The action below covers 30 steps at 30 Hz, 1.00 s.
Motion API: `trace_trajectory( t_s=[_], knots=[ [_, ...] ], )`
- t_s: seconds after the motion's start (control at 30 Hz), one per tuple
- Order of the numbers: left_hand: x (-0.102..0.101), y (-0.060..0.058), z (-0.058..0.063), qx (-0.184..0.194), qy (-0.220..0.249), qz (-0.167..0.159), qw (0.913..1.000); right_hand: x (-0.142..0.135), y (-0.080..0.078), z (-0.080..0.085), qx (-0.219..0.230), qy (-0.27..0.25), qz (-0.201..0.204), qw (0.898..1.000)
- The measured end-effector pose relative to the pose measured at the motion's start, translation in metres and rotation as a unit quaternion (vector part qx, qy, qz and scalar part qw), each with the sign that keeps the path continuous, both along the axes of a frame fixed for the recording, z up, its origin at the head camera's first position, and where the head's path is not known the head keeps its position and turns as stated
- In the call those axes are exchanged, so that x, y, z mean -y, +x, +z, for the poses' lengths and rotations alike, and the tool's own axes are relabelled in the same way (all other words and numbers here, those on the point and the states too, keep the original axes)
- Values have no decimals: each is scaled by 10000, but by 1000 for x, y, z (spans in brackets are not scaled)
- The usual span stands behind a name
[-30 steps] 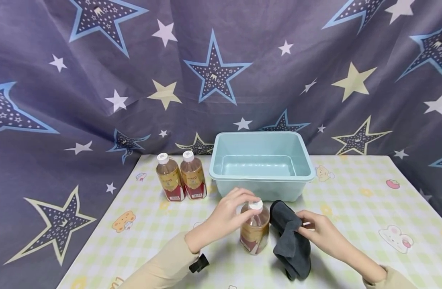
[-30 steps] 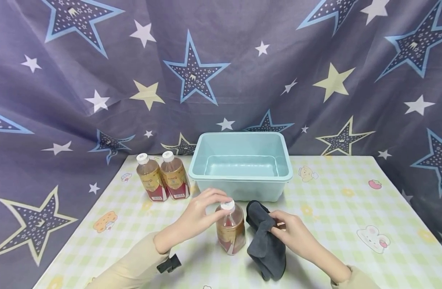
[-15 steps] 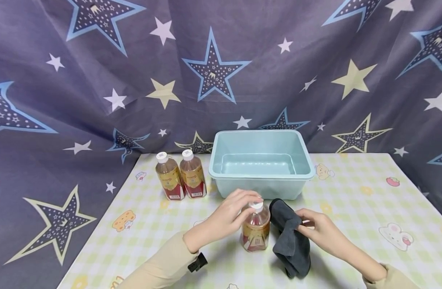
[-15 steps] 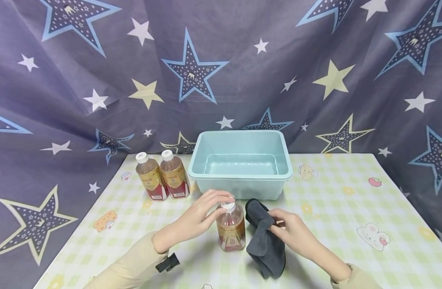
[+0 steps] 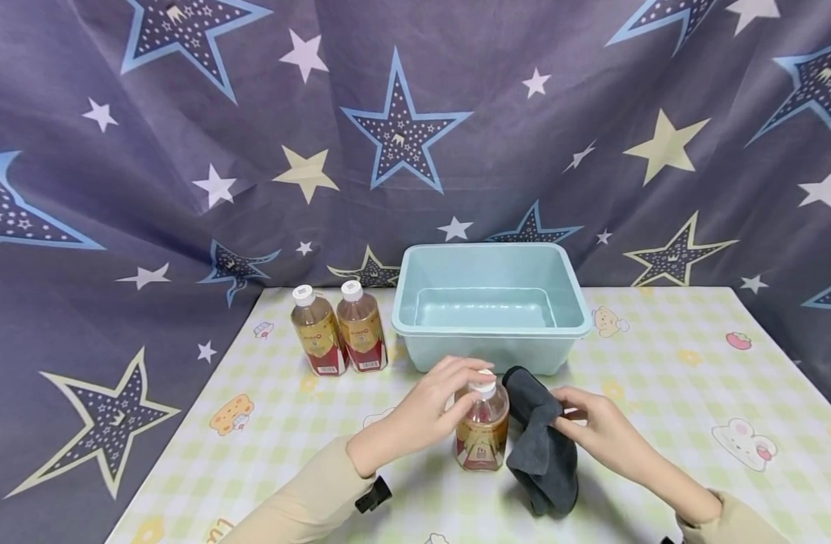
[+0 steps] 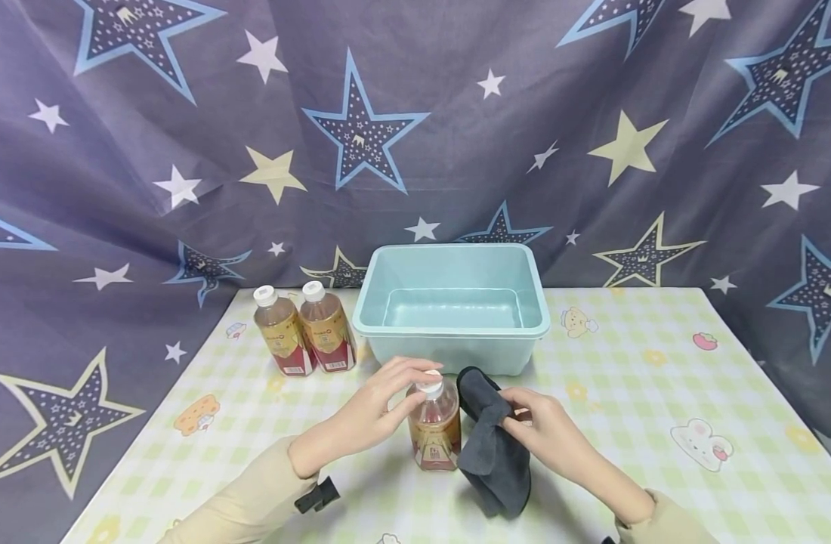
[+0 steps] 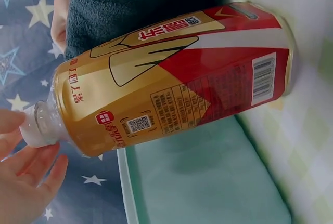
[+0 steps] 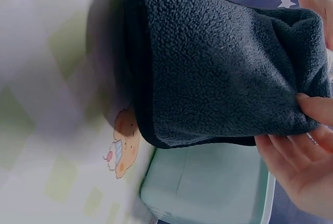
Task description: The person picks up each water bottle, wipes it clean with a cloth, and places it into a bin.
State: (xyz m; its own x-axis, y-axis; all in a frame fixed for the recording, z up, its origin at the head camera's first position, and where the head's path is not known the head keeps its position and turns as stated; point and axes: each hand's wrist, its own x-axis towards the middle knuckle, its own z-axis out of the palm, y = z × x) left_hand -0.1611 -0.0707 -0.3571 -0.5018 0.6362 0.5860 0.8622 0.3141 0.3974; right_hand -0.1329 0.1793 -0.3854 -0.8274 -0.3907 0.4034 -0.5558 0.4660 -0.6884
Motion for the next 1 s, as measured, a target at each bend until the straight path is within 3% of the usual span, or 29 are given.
trace_trajectory(
  t_s=[0.2,0.5,1.0],
  knots=[
    [0,0,-2,364,454,78,9983,2,-2,4,-107,48,-90,9999],
    [1,-1,-5,346,701,104,9969,6,-1,17,-304,78,-215,9993],
    [1,1,-4,160,520,362,9979,15,-2,31,-375,93,-249,9989]
  ],
)
